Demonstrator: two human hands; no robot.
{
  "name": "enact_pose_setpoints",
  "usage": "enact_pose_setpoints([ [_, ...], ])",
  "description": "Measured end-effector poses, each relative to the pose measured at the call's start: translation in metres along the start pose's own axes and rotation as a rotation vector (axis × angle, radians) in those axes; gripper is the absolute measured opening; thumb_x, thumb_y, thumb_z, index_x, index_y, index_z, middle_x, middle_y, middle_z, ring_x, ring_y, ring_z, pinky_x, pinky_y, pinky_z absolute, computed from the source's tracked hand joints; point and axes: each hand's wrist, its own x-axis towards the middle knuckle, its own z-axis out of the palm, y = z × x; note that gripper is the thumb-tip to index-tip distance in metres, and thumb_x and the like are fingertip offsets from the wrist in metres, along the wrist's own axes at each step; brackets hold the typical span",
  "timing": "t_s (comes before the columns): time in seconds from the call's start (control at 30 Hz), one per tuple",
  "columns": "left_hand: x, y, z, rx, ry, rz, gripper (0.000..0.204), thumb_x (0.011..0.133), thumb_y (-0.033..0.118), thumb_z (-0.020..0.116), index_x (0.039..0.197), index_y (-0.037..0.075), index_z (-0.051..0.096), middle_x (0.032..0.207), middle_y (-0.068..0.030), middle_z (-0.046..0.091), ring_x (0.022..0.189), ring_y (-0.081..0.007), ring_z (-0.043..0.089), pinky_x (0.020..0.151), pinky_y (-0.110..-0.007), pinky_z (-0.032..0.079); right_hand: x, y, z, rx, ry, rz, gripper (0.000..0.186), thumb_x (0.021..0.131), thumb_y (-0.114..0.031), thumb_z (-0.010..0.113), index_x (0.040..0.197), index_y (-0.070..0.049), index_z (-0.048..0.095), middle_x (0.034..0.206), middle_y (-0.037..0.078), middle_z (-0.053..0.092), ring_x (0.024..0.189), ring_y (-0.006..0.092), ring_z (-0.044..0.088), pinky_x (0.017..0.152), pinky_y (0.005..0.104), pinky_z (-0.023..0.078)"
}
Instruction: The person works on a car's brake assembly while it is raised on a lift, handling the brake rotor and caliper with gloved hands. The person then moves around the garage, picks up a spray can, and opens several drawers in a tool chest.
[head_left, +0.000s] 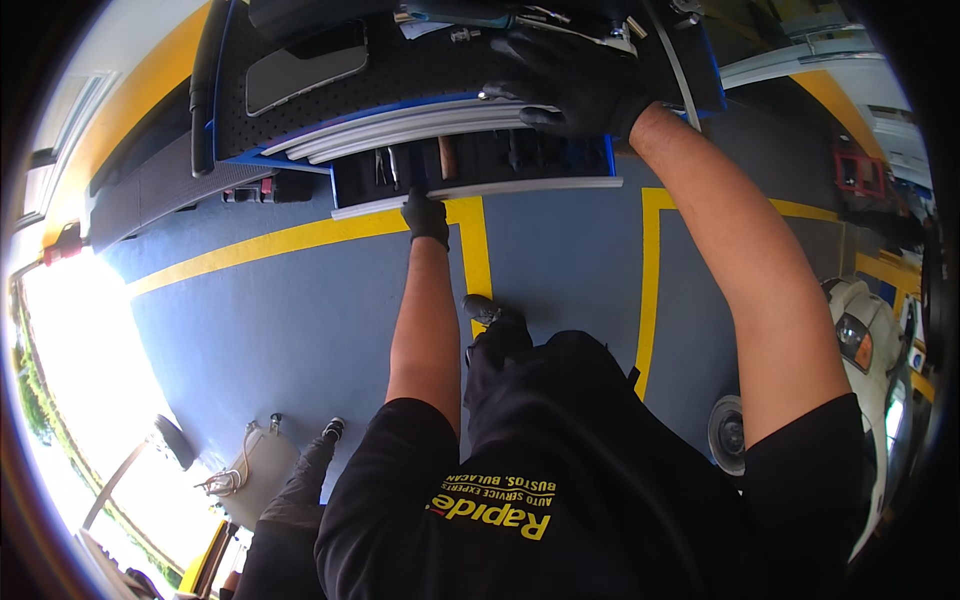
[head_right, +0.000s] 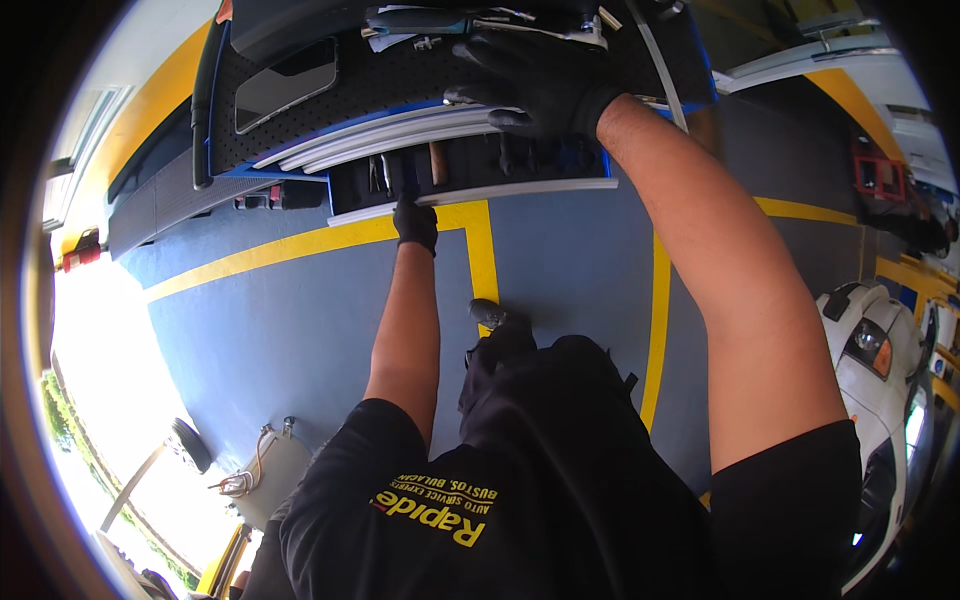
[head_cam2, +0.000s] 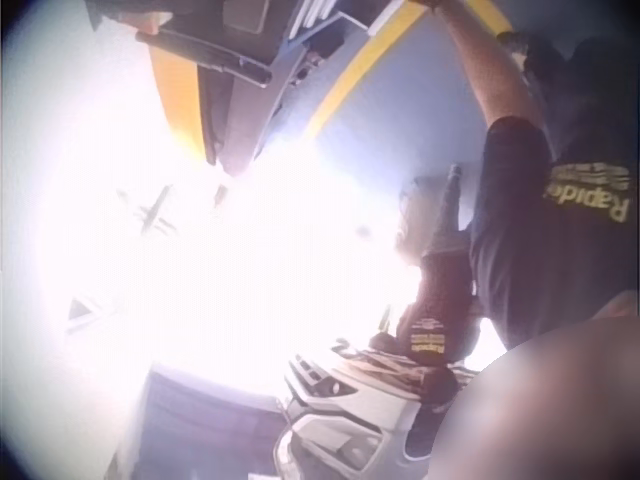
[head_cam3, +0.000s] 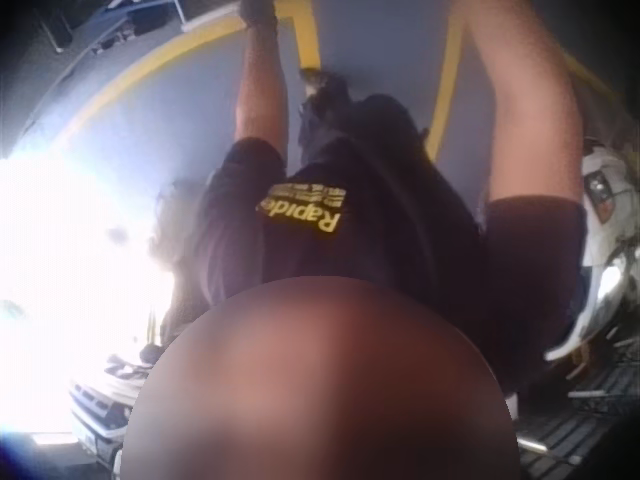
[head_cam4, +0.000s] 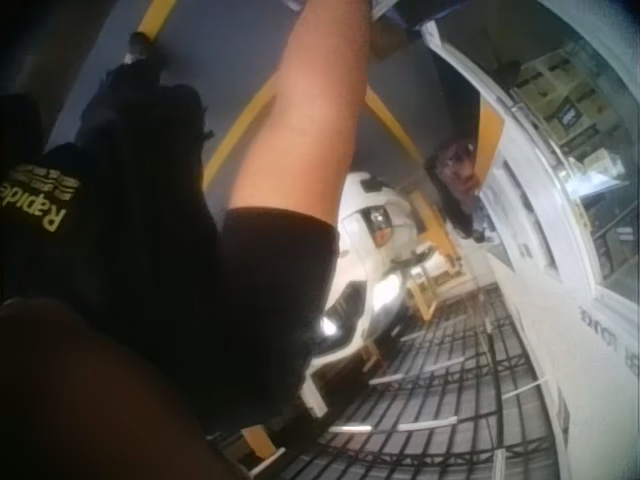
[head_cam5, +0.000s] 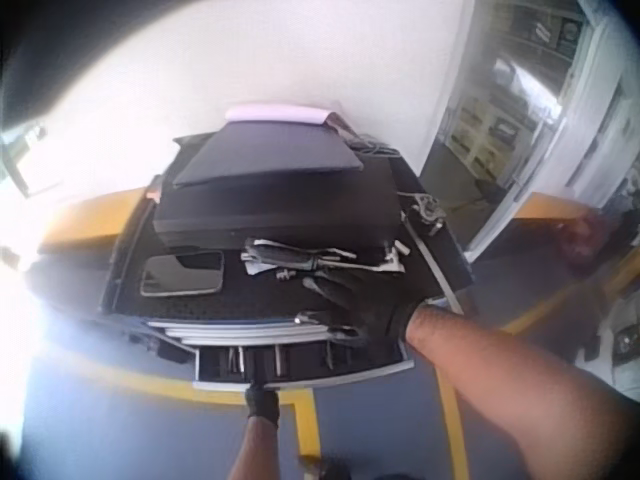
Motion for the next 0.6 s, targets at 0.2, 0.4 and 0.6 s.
enact_pose_setpoints([
  [0.2, -0.113, -0.056, -0.13, 0.12, 0.095, -0.071, 0.023, 0.092, 0.025, 0.067, 0.098, 0.003, 0.065, 0.083, -0.0093, 0.06, 0.07, -0.0213, 0.062, 0.059, -0.037, 0.05, 0.012, -0.004, -0.02, -0.154, 0.083, -0.186, 0.065, 0.094, -0.033, 0.076, 0.152, -0.024, 0.049, 0.155, 0.016, 0.047, 0.142, 0.0375, 0.049, 0.116, 0.0494, 0.046],
  [0.4, -0.155, -0.095, -0.215, 0.906, 0.023, 0.401, 0.02, 0.092, 0.019, 0.07, 0.104, 0.003, 0.066, 0.087, -0.0138, 0.067, 0.076, -0.0283, 0.067, 0.067, -0.04, 0.055, 0.017, -0.012, -0.027, 0.004, 0.334, -0.074, 0.062, 0.094, -0.033, 0.078, 0.144, -0.004, 0.055, 0.132, 0.025, 0.062, 0.113, 0.0426, 0.068, 0.097, 0.0507, 0.058],
  [0.6, -0.165, -0.086, -0.208, 1.457, -0.038, 0.638, 0.031, 0.084, 0.009, 0.078, 0.112, 0.001, 0.067, 0.1, -0.0233, 0.074, 0.096, -0.0412, 0.073, 0.08, -0.046, 0.058, 0.012, -0.017, -0.018, 0.047, 0.432, -0.057, 0.058, 0.095, -0.03, 0.076, 0.145, -0.01, 0.057, 0.133, 0.023, 0.062, 0.115, 0.041, 0.067, 0.098, 0.0505, 0.058],
])
